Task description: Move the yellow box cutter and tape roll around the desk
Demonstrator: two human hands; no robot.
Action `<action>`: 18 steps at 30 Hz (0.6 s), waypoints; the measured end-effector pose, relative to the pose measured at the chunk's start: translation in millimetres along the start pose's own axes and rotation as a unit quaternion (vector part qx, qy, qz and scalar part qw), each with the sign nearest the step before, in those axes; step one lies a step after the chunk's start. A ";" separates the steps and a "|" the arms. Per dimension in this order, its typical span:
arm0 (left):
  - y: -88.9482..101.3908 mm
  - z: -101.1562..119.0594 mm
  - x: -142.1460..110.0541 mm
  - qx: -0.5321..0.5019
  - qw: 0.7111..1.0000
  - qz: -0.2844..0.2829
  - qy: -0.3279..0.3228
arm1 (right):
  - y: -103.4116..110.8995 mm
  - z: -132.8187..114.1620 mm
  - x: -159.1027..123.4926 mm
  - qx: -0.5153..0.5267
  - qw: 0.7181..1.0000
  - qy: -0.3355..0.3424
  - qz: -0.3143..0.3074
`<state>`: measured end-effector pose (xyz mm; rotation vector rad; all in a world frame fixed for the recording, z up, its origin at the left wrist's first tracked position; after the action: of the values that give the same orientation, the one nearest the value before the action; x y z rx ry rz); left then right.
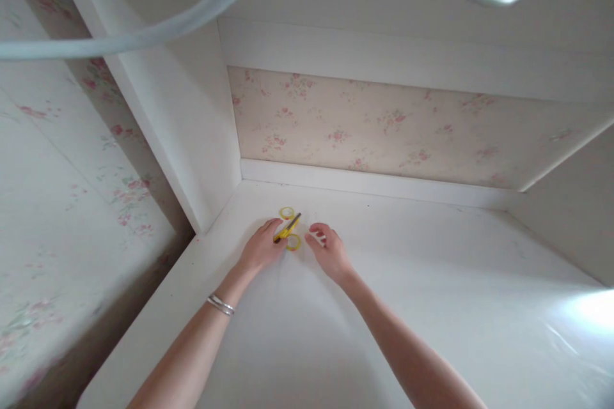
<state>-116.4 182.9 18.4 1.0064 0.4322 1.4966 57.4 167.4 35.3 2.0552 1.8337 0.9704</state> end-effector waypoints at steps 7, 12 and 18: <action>-31.8 18.7 36.6 0.032 0.980 -0.182 -0.075 | 31.4 43.1 -76.9 0.104 0.993 -0.054 -0.019; -32.4 19.2 42.7 0.075 0.975 -0.194 -0.071 | 29.0 39.2 -72.8 0.109 0.992 -0.041 -0.043; -35.9 30.2 50.9 0.079 0.969 -0.219 -0.085 | 28.8 38.6 -72.0 0.129 0.990 -0.029 -0.057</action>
<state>-65.8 229.7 24.9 1.0717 0.6135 0.9846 103.4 103.6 -1.0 2.0638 2.1159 0.6661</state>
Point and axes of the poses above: each hand's wrist, its own x-axis towards the middle knuckle, its own y-axis out of the back of the hand, z = x × y, the point moved 10 cm from there along x, towards the middle knuckle, and after that the axes turned 5 degrees about z, right-handed, at the moved point
